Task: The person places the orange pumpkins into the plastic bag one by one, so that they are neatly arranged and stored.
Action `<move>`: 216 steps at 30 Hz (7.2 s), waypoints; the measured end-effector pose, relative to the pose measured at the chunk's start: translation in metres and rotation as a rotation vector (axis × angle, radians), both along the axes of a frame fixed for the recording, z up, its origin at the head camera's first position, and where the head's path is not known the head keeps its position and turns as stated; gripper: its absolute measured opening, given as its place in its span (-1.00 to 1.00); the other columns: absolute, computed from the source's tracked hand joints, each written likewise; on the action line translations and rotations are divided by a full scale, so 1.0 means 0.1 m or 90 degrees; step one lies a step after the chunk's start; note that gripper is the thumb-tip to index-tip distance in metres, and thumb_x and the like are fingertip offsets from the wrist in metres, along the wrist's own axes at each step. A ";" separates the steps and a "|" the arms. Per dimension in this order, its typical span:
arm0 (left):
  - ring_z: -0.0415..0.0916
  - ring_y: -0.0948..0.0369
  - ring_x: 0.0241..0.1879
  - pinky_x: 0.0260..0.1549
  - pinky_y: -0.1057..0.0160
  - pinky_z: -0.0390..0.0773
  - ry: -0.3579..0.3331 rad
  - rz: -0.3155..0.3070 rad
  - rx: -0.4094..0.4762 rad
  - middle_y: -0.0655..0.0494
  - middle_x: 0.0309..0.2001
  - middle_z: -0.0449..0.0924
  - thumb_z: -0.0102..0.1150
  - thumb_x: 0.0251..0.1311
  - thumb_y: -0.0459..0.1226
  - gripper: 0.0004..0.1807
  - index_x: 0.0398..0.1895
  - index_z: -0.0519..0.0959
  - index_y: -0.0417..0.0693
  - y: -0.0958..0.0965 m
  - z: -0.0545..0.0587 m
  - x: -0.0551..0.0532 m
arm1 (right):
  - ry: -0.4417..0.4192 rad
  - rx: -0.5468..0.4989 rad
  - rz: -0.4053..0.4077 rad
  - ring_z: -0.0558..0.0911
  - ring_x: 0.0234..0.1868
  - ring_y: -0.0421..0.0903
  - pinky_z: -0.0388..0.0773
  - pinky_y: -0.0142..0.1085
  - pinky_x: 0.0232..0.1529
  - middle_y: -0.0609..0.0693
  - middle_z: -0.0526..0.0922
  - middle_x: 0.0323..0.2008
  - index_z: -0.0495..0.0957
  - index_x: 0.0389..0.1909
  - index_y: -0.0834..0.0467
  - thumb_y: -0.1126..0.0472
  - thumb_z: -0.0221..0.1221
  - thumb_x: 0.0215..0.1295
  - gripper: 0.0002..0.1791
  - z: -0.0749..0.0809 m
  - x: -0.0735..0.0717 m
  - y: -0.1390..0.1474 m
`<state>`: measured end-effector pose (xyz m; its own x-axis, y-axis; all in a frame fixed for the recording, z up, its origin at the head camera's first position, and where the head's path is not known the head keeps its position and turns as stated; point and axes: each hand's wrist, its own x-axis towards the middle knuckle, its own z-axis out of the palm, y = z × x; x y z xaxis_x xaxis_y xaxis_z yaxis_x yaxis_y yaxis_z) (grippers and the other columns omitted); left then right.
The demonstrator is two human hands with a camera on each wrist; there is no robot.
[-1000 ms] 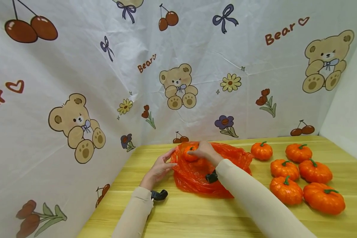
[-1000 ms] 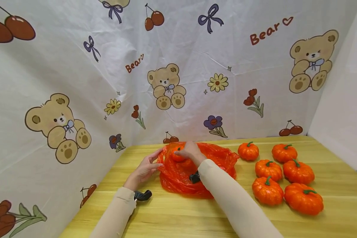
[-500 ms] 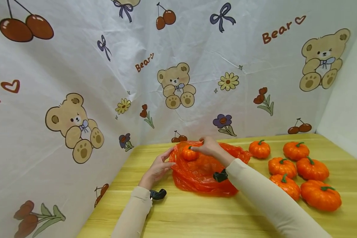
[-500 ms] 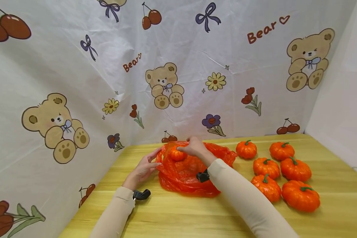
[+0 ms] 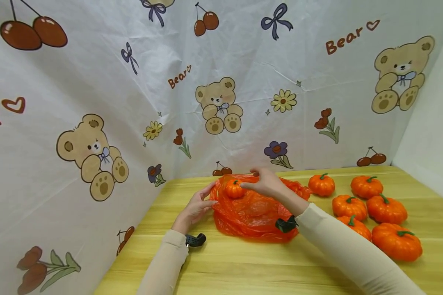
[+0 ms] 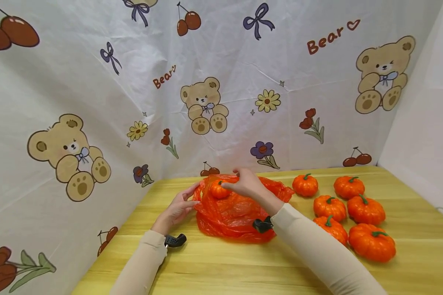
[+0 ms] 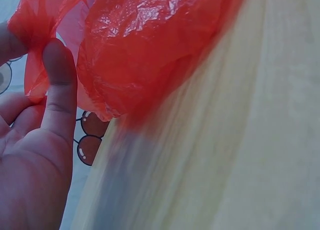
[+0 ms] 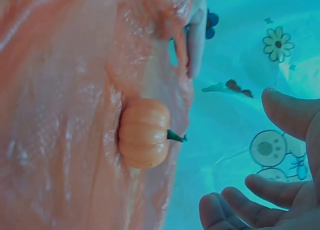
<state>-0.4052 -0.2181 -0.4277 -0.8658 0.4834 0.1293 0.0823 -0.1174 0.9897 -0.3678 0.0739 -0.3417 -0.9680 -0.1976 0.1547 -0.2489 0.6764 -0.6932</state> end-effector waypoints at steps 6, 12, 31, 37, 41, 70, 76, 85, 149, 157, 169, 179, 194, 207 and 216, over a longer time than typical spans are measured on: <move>0.10 -0.26 0.54 -0.01 0.41 0.68 -0.005 0.005 -0.002 -0.05 0.68 -0.10 0.07 0.32 -0.62 -0.08 0.68 -0.01 -0.03 -0.02 -0.02 0.00 | 0.015 0.004 0.027 0.48 0.36 0.30 0.52 0.20 0.30 0.28 0.45 0.41 0.26 0.53 0.14 -0.23 0.35 0.26 -0.05 0.07 0.17 0.06; 0.08 -0.26 0.55 0.02 0.40 0.68 -0.007 0.010 0.000 -0.03 0.68 -0.09 0.06 0.31 -0.62 -0.09 0.68 0.00 -0.02 0.00 -0.01 0.02 | 0.031 0.009 0.048 0.48 0.38 0.30 0.54 0.22 0.26 0.24 0.43 0.44 0.23 0.55 0.07 -0.27 0.34 0.26 -0.04 0.10 0.35 0.18; 0.08 -0.27 0.54 0.01 0.39 0.69 -0.014 0.015 0.007 -0.01 0.68 -0.09 0.08 0.29 -0.61 -0.08 0.68 0.00 -0.04 0.01 -0.03 0.00 | 0.070 -0.031 0.124 0.44 0.41 0.26 0.50 0.26 0.28 0.15 0.43 0.45 0.27 0.53 -0.01 -0.21 0.36 0.28 -0.12 0.04 0.79 0.67; 0.08 -0.25 0.56 0.03 0.38 0.68 -0.021 0.019 0.001 0.00 0.68 -0.09 0.07 0.31 -0.62 -0.09 0.67 0.02 -0.01 0.00 -0.02 0.03 | 0.081 -0.036 0.184 0.44 0.41 0.28 0.50 0.25 0.30 0.17 0.45 0.44 0.29 0.52 0.08 -0.10 0.39 0.27 -0.14 -0.03 0.87 0.91; 0.08 -0.26 0.55 0.04 0.38 0.68 -0.022 0.013 0.003 -0.01 0.68 -0.09 0.07 0.30 -0.62 -0.08 0.67 0.01 -0.01 0.00 -0.03 0.03 | 0.089 -0.039 0.204 0.46 0.38 0.26 0.54 0.25 0.26 0.17 0.46 0.43 0.28 0.52 0.08 -0.06 0.40 0.28 -0.14 -0.06 0.94 1.08; 0.06 -0.26 0.55 0.00 0.41 0.68 -0.012 0.023 0.011 -0.04 0.69 -0.11 0.05 0.30 -0.63 -0.10 0.67 0.00 -0.07 0.01 0.00 0.04 | 0.097 -0.058 0.406 0.46 0.37 -0.32 0.50 -0.39 0.25 -0.03 0.41 0.47 0.27 0.51 0.18 0.50 0.31 0.15 -0.14 -0.23 1.12 2.38; 0.04 -0.25 0.57 0.03 0.39 0.68 -0.020 0.018 0.011 -0.01 0.69 -0.11 0.06 0.30 -0.63 -0.09 0.67 0.01 -0.05 -0.01 -0.02 0.02 | 0.092 -0.082 0.448 0.48 0.34 -0.27 0.56 -0.36 0.12 0.03 0.46 0.43 0.23 0.49 0.31 0.57 0.25 0.14 -0.16 -0.30 1.13 2.61; 0.07 -0.26 0.55 0.04 0.39 0.68 -0.003 0.010 0.006 0.00 0.69 -0.11 0.05 0.30 -0.63 -0.09 0.67 0.00 -0.04 -0.01 0.01 0.03 | 0.075 -0.032 0.329 0.54 0.27 -0.31 0.55 -0.49 0.14 -0.21 0.48 0.41 0.28 0.50 0.20 0.52 0.27 0.22 -0.19 -0.41 1.22 2.97; -0.01 -0.27 0.58 0.02 0.40 0.68 -0.016 0.004 0.011 -0.01 0.69 -0.13 0.05 0.31 -0.62 -0.09 0.68 0.00 -0.03 0.01 0.00 0.04 | -0.045 -0.047 0.383 0.43 0.35 -0.40 0.46 -0.48 0.08 -0.15 0.48 0.44 0.24 0.53 0.21 0.41 0.28 0.06 -0.09 -0.99 1.08 3.75; 0.03 -0.27 0.56 0.01 0.40 0.68 -0.008 0.003 0.010 -0.03 0.69 -0.14 0.05 0.31 -0.62 -0.08 0.68 -0.03 -0.06 0.00 0.01 0.05 | -0.007 0.030 0.284 0.38 0.29 -0.55 0.48 -0.48 0.01 -0.43 0.41 0.42 0.27 0.54 0.05 0.33 0.22 0.27 -0.22 -0.81 1.14 3.65; -0.02 -0.26 0.58 0.01 0.40 0.68 -0.017 0.011 0.014 0.03 0.69 -0.11 0.05 0.30 -0.63 -0.09 0.67 0.02 -0.02 0.00 -0.02 0.02 | -0.063 0.045 0.164 0.43 0.10 -0.58 0.53 -0.45 -0.11 -0.76 0.28 0.21 0.21 0.56 0.07 0.22 0.20 0.43 -0.28 -0.54 1.18 3.36; -0.01 -0.25 0.58 0.02 0.40 0.68 -0.018 0.011 0.008 0.02 0.69 -0.13 0.07 0.30 -0.62 -0.07 0.68 0.00 -0.01 0.00 -0.01 0.04 | -0.097 0.027 0.101 0.28 0.02 -0.70 0.55 -0.11 -0.02 0.32 0.27 0.49 0.18 0.56 0.13 0.09 0.15 0.47 -0.29 -0.37 1.20 3.08; 0.05 -0.23 0.55 -0.02 0.41 0.69 -0.015 0.018 0.000 0.03 0.69 -0.11 0.07 0.32 -0.61 -0.08 0.68 0.01 0.01 0.01 0.02 0.06 | -0.099 -0.010 0.019 0.43 0.24 0.42 0.60 0.07 0.04 0.59 0.21 0.38 -0.04 0.57 0.37 0.00 0.23 0.42 -0.05 -0.05 1.26 2.55; 0.01 -0.27 0.57 -0.03 0.42 0.69 -0.016 0.016 0.010 0.03 0.70 -0.13 0.06 0.32 -0.62 -0.08 0.68 0.00 -0.02 0.00 0.01 0.05 | -0.053 0.042 -0.061 0.52 0.17 0.38 0.62 0.14 0.02 0.55 0.32 0.35 0.06 0.54 0.38 -0.23 0.27 0.34 0.05 0.17 1.24 2.05; -0.03 -0.27 0.59 0.01 0.41 0.68 -0.008 0.008 0.026 -0.01 0.69 -0.15 0.04 0.32 -0.62 -0.09 0.68 -0.02 -0.05 -0.02 0.00 0.02 | -0.088 -0.010 -0.037 0.58 0.06 0.13 0.62 -0.13 -0.04 0.34 0.49 0.24 0.08 0.54 0.31 -0.27 0.30 0.29 0.07 0.25 1.03 1.61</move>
<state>-0.4031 -0.2198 -0.4275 -0.8733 0.4672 0.1382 0.0719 -0.1570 0.9850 -0.2644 0.2352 -0.3164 -0.9901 -0.1391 0.0213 -0.1106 0.6758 -0.7287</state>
